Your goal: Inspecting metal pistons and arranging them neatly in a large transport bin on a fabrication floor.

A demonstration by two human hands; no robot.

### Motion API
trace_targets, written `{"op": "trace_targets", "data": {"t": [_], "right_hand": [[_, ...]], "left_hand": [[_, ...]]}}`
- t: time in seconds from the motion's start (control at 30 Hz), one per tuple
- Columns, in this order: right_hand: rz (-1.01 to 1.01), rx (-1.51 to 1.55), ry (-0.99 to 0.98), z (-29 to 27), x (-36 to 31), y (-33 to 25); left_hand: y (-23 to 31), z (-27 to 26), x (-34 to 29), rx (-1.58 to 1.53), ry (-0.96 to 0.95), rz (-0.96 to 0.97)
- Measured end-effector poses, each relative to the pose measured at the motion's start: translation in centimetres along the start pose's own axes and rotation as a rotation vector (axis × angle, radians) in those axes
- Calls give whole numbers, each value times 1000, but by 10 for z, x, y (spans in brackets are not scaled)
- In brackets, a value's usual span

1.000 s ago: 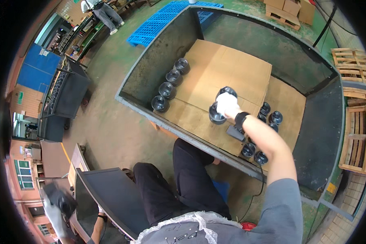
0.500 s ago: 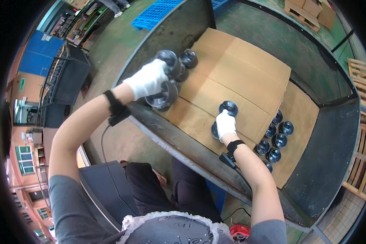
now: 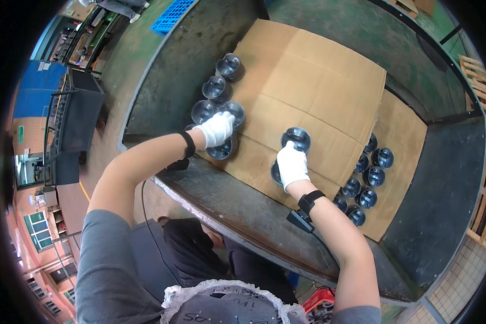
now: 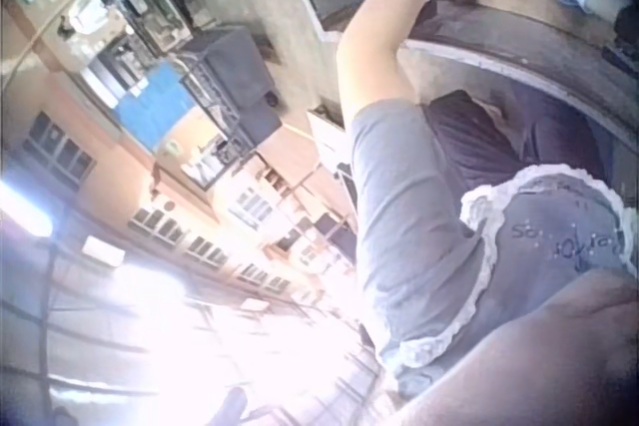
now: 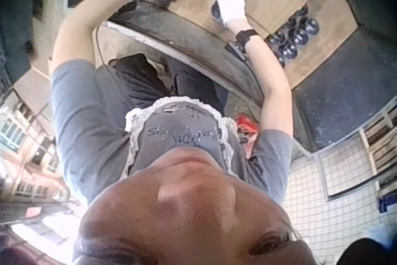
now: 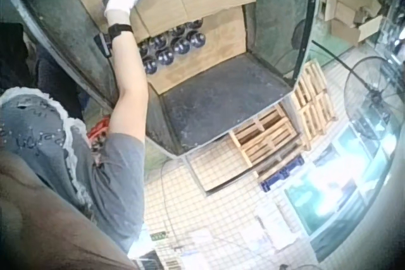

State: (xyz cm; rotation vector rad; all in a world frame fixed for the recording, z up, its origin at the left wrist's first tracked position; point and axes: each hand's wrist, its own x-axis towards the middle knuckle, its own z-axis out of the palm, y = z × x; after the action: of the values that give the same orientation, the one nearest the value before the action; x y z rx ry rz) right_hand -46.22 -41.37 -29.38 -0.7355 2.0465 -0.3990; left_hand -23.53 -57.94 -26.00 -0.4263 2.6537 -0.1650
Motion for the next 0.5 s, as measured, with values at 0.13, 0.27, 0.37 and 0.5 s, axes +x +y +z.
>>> {"op": "trace_targets", "data": {"t": [0.13, 0.27, 0.37, 0.5], "right_hand": [[-68, -51, -2, 9, 0, -7], [-294, -264, 150, 4, 13, 29], [-678, -906, 169, -9, 15, 19], [-632, -811, -59, -62, -5, -78]], "left_hand": [[-12, 15, -18, -263, -96, -107], [-26, -122, -33, -684, -38, -48], [-29, -172, -95, -693, 107, -242], [-14, -147, -173, -546, 381, -531]]}}
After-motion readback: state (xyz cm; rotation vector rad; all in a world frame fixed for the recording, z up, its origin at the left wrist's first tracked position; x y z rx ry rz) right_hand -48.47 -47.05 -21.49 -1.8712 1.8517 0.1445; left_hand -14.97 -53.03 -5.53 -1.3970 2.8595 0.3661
